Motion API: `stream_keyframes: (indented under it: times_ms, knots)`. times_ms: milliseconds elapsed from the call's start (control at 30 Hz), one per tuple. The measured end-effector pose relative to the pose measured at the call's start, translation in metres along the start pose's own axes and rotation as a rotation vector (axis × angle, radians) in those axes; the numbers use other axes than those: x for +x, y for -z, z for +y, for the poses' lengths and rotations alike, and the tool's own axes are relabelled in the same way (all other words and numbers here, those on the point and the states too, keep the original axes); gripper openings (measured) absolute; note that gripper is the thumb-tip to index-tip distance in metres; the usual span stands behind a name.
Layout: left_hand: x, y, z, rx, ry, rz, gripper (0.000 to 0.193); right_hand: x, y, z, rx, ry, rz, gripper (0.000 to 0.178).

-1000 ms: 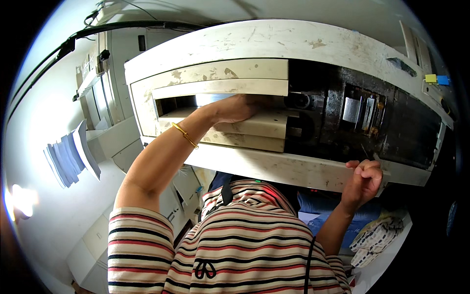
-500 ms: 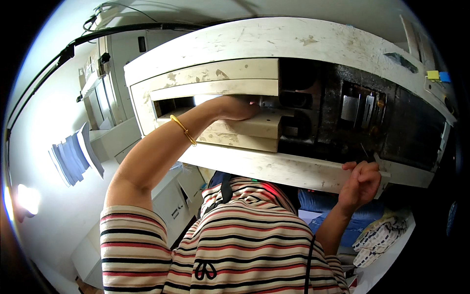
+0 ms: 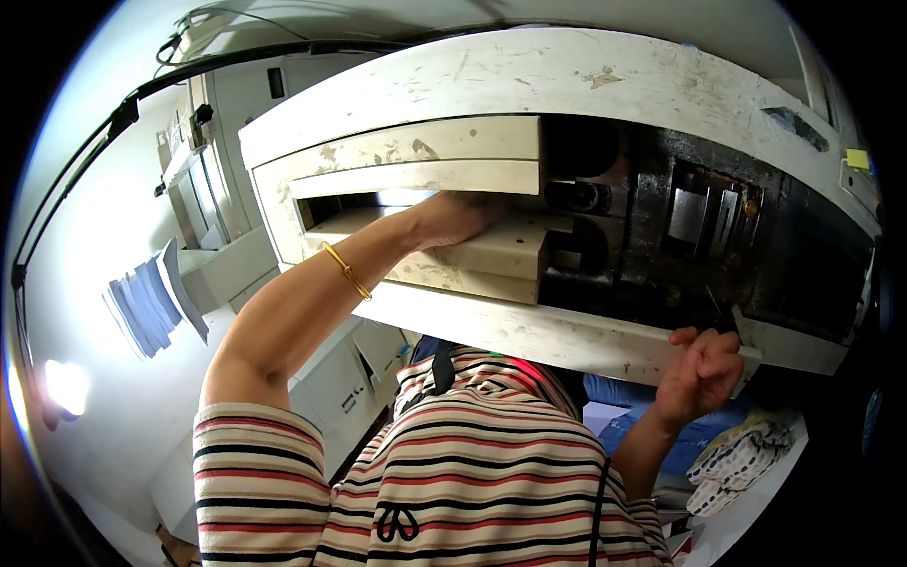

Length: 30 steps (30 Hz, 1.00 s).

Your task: The person loads sheets of paper into a paper processing machine, adjusts internal components, and retrieves processed sheets. They repeat the loading and adjustment steps several times while handling stacks of paper.

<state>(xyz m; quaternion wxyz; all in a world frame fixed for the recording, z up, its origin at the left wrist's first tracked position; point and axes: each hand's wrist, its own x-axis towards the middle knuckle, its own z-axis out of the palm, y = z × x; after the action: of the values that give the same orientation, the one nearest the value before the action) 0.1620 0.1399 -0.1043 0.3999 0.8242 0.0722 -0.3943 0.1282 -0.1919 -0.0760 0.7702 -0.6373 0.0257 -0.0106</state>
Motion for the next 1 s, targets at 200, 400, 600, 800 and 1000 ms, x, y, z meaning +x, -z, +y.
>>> stream_keyframes:
  times_ms: [200,400,600,800,1000]
  knots:
    - [0.001,0.009,0.016,0.074,0.007,-0.189,0.038,0.001,0.002,-0.001,0.002,0.008,-0.027,0.016]
    - [-0.001,-0.003,0.003,0.516,-0.035,-0.049,0.034,0.003,0.001,-0.006,-0.017,-0.043,-0.075,0.019]
    - [0.005,0.007,0.020,0.388,0.033,-0.139,0.035,0.004,0.002,-0.004,0.029,-0.042,-0.073,0.021]
    - [0.003,-0.002,0.003,0.182,-0.009,-0.022,0.032,0.001,0.004,0.002,0.073,-0.028,0.001,0.019]
    - [-0.001,0.001,-0.004,0.165,0.039,-0.085,0.031,0.001,0.006,0.003,0.094,-0.022,-0.017,0.021]
